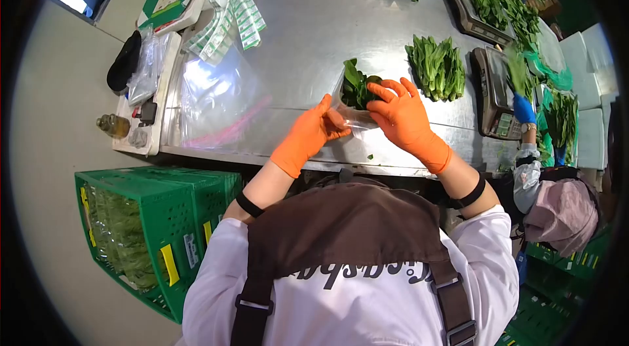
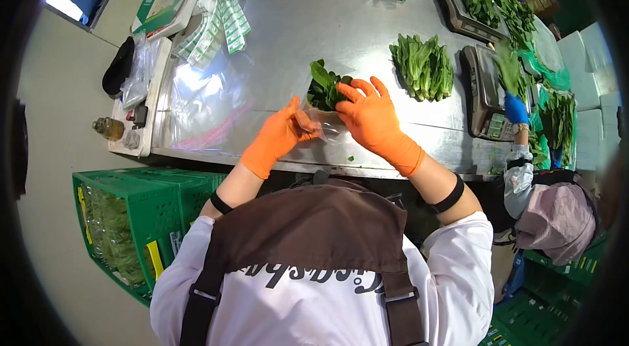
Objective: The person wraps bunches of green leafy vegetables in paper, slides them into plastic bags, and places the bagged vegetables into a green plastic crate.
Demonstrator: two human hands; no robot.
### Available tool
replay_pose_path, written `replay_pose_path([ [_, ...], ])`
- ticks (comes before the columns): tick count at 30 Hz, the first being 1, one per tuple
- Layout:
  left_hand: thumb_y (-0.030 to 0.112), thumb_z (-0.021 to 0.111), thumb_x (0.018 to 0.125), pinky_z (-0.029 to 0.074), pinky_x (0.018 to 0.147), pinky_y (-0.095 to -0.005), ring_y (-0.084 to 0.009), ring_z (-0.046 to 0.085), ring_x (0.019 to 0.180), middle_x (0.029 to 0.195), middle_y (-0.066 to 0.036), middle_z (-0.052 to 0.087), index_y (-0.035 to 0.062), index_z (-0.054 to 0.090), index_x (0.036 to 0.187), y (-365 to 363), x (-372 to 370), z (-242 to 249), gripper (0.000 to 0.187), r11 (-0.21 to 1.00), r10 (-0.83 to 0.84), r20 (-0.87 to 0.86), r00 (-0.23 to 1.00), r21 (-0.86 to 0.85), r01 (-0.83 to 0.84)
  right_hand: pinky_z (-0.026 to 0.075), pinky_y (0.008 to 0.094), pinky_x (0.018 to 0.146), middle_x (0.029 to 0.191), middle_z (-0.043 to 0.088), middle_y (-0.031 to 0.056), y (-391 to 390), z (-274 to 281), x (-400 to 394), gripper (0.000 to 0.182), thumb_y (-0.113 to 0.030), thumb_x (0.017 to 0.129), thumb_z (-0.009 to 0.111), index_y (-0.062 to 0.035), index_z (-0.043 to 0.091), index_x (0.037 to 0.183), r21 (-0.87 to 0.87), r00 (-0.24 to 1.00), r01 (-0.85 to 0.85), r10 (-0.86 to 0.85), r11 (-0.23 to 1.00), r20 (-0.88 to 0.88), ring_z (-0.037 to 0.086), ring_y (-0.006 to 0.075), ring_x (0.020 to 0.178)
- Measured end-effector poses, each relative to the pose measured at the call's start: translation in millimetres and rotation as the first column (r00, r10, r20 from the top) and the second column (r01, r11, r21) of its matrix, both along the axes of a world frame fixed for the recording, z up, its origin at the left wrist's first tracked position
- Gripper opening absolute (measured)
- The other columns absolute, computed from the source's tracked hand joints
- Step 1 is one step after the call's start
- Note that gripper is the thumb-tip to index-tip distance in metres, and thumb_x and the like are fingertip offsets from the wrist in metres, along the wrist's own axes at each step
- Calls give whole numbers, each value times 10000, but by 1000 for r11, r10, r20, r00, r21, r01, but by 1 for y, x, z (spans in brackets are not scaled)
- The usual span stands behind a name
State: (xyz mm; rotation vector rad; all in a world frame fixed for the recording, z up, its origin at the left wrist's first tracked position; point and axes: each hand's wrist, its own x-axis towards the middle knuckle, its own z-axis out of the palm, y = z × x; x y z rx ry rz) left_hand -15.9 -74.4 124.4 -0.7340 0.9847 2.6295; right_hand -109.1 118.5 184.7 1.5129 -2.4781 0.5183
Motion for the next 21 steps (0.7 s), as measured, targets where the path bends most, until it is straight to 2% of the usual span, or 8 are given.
replay_pose_path([
  [10,460,433,958,500,732,-442,-275,552,659,611,-90,515,63,478,588,8,19,61,544,998,58,-152,987,-5,-59,320,496,1005,1098,596,44,-9,48,13,141,-43,689,669,-74,570,785,-277,997,-75,68,958,-38,505,278,1112],
  [14,437,424,966,492,722,-441,-299,551,638,599,-120,520,49,485,590,-3,14,24,544,1000,6,34,999,-24,-6,344,484,977,1050,583,57,-19,34,11,219,-43,666,681,-86,545,832,-182,986,-166,158,969,-62,509,274,1104],
  [16,421,449,959,485,719,-445,-311,557,643,606,-146,531,24,507,589,-1,20,27,546,996,35,56,998,-81,-30,366,493,941,1017,598,72,-31,81,-8,261,-21,652,668,-91,540,867,-421,972,-234,201,876,-122,544,288,1034],
  [17,414,460,955,484,719,-444,-309,564,647,620,-149,544,14,519,593,-1,27,31,543,995,-8,27,1000,-98,10,415,456,868,950,622,73,-32,118,-17,243,10,658,646,-81,539,856,-556,950,-269,122,787,-287,581,284,910],
  [18,408,472,951,483,719,-443,-308,571,652,633,-153,557,4,531,598,-2,33,35,540,992,-48,-3,999,-117,47,442,406,811,896,639,68,-27,143,-31,172,5,688,644,-73,550,810,-735,983,-164,45,658,-179,592,280,812],
  [19,378,465,956,486,727,-437,-311,595,653,617,-151,575,-4,569,609,-4,36,39,527,984,-76,-23,997,-162,72,462,296,811,1058,612,103,-13,172,-60,299,86,786,552,-5,571,1070,-675,902,-267,-69,688,-427,567,194,962],
  [20,378,465,956,486,727,-437,-311,595,653,617,-151,575,-4,569,609,-5,40,44,527,983,-75,-15,997,-166,71,452,314,839,1042,626,90,-9,190,-72,285,68,821,545,-23,593,1086,-768,763,-58,-467,638,-446,571,172,970],
  [21,364,462,956,485,723,-423,-307,604,651,603,-155,580,-1,577,607,-4,46,49,518,963,-111,12,994,-246,111,476,292,789,953,638,88,-10,213,-74,225,14,848,579,-21,618,1066,-790,627,-94,-580,606,-519,587,162,881],
])
